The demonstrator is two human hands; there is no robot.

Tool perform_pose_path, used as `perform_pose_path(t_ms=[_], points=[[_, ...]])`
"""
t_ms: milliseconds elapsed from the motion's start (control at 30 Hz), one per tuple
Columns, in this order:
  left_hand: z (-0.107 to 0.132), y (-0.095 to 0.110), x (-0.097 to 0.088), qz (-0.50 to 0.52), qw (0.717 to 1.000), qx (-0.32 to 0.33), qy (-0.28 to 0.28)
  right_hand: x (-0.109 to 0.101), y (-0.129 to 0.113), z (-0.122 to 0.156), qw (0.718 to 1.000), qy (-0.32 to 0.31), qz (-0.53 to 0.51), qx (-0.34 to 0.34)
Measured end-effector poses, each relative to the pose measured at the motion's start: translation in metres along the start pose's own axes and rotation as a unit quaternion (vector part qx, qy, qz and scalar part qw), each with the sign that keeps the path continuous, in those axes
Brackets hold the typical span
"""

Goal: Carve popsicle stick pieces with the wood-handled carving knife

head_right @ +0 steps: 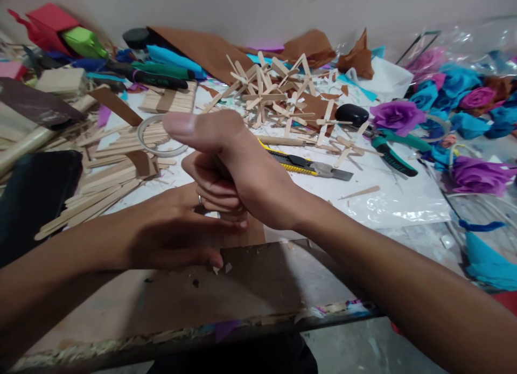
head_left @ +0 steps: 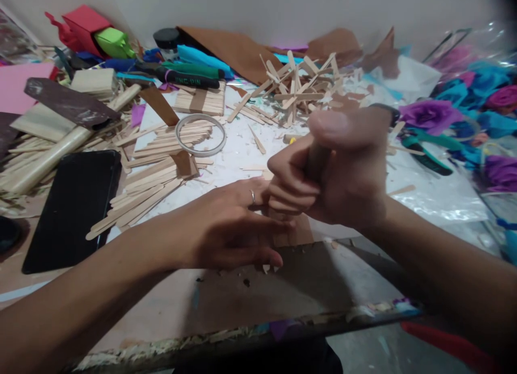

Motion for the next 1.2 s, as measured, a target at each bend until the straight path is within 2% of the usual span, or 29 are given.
perform_pose_path(t_ms=[233,367,533,1200], points=[[0.0022,-0.0013,-0.0004,0.022,1.0,-0.01,0.009,0.0021,-0.0034,-0.0001,1.0,0.021,-0.009,-0.005],[0.0021,-0.0008,0.0012,0.01,1.0,-0.005,-0.004,0.0004,-0.004,-0.003,0.999,0.032,-0.014,0.018],[0.0021,-0.0003,0.0009,-0.004,1.0,0.012,0.004,0.0004,-0.0044,-0.0029,1.0,0.005,-0.019,0.004],[0.0004,0.0006,0.0013,0.011,1.0,-0.007,-0.022,0.003,-0.0034,0.0017,0.999,0.002,-0.009,-0.041]])
Point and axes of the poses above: each hand's wrist, its own z-axis away from the middle knuckle, its own x-axis out of the palm, y = z × x, the point moved 5 cm from there along -z, towards the middle knuckle, and after that the axes turned 9 degrees about x, right-handed, at the moved point
